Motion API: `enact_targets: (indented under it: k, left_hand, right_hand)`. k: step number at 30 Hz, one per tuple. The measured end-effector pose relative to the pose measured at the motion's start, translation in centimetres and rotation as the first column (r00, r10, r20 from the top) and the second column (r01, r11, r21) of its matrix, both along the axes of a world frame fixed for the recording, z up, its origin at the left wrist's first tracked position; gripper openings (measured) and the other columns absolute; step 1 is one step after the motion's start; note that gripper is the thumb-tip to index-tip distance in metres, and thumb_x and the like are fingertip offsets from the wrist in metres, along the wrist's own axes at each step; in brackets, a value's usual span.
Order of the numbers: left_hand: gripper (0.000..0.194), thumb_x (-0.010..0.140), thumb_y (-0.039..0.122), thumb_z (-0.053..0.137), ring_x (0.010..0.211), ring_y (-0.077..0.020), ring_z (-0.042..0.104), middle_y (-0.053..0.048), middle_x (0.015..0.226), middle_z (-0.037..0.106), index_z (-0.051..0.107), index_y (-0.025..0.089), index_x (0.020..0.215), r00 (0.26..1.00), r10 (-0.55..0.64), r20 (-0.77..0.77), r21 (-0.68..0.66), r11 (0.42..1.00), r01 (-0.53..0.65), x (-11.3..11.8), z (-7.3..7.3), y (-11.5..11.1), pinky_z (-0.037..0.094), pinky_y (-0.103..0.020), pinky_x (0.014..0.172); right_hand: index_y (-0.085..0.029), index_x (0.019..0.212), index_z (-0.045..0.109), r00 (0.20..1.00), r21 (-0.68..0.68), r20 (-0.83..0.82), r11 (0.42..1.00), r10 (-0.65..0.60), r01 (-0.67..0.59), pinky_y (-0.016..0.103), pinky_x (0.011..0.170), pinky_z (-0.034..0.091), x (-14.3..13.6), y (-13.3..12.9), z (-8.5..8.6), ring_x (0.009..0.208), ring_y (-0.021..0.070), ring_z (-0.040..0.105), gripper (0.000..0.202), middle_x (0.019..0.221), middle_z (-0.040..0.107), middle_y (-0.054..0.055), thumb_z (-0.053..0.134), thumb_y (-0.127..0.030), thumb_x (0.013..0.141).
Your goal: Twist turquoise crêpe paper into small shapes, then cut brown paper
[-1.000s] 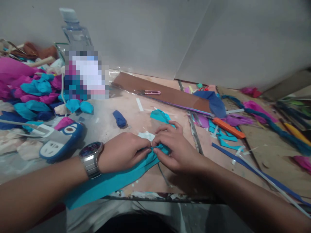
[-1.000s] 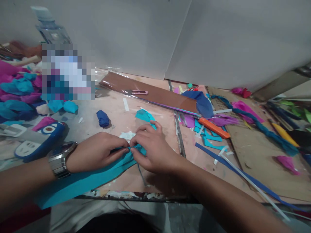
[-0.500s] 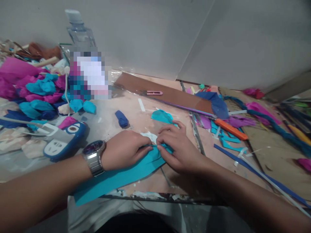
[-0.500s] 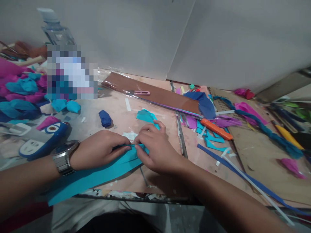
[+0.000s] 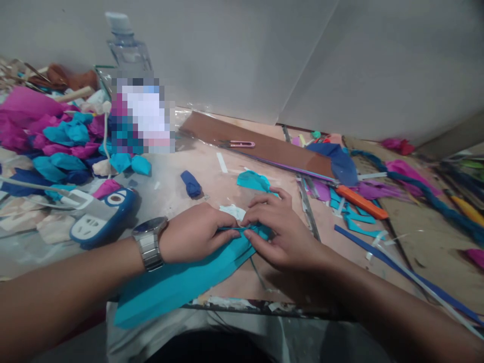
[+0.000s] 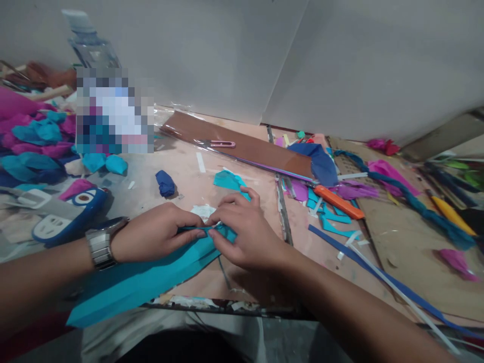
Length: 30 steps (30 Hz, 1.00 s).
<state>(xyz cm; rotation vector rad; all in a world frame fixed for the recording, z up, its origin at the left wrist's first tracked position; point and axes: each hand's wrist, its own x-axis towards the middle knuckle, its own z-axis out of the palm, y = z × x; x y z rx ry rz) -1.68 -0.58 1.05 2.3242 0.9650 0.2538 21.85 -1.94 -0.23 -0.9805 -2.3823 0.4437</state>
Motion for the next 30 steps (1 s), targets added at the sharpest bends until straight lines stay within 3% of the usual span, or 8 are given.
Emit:
enact_targets:
  k: [6,14,19,24,27,30]
  left_hand:
    - [0.024,0.103,0.03,0.056,0.073,-0.0147,0.066,-0.002,0.087,0.078,0.076,0.018,0.097,0.994,-0.022,0.111,-0.107,0.994,0.034,0.0,0.41,0.15,0.042,-0.024,0.066]
    - [0.026,0.104,0.031,0.053,0.082,-0.0158,0.067,-0.002,0.094,0.077,0.075,0.017,0.101,0.991,-0.023,0.131,-0.233,0.971,0.054,-0.15,0.57,0.2,0.045,-0.024,0.072]
    - [0.027,0.104,0.029,0.05,0.074,-0.014,0.062,-0.001,0.084,0.073,0.07,0.016,0.091,0.989,-0.053,0.139,-0.257,0.962,0.087,-0.18,0.5,0.43,0.045,-0.023,0.067]
    - [0.025,0.103,0.017,0.045,0.082,-0.0133,0.066,0.001,0.095,0.076,0.07,0.019,0.101,0.967,-0.108,0.23,-0.35,0.918,0.186,-0.51,0.49,0.82,0.051,-0.022,0.076]
    - [0.03,0.1,0.011,0.043,0.094,-0.0141,0.069,0.001,0.105,0.077,0.071,0.021,0.106,0.963,-0.087,0.256,-0.372,0.91,0.181,-0.77,0.63,0.88,0.051,-0.023,0.086]
    - [0.022,0.1,0.019,0.051,0.098,-0.0163,0.07,-0.001,0.109,0.077,0.071,0.021,0.111,0.976,-0.07,0.206,-0.333,0.933,0.137,-0.73,0.83,0.59,0.05,-0.025,0.087]
  right_hand:
    - [-0.025,0.09,0.07,1.0,0.038,-0.006,0.999,0.001,-0.001,0.053,0.118,0.019,-0.08,0.08,0.11,0.105,0.0225,0.067,0.01,0.086,0.074,0.0,0.061,-0.025,0.095]
    - [-0.027,0.095,0.071,0.998,0.05,-0.045,0.998,0.049,-0.046,0.053,0.119,0.018,0.05,0.09,-0.08,0.101,0.0208,0.07,0.007,0.088,0.076,-0.001,0.066,-0.023,0.093]
    - [-0.028,0.094,0.074,0.998,0.085,-0.065,0.996,0.026,-0.02,0.051,0.119,0.019,0.24,0.09,-0.22,0.098,0.02,0.072,0.011,0.088,0.078,-0.002,0.065,-0.022,0.094]
    - [-0.029,0.092,0.076,0.997,0.133,-0.069,0.991,0.033,-0.023,0.051,0.121,0.016,0.23,0.1,-0.08,0.097,0.0199,0.073,0.014,0.084,0.079,-0.003,0.064,-0.021,0.093]
    - [-0.029,0.092,0.076,0.997,0.165,-0.073,0.986,0.036,-0.023,0.052,0.12,0.017,0.17,0.1,-0.01,0.095,0.0203,0.073,0.014,0.084,0.079,-0.003,0.064,-0.021,0.093]
    - [-0.028,0.092,0.075,0.996,0.159,-0.081,0.987,0.026,-0.012,0.052,0.119,0.021,0.1,0.1,-0.02,0.092,0.0198,0.073,0.012,0.082,0.078,-0.003,0.065,-0.021,0.093]
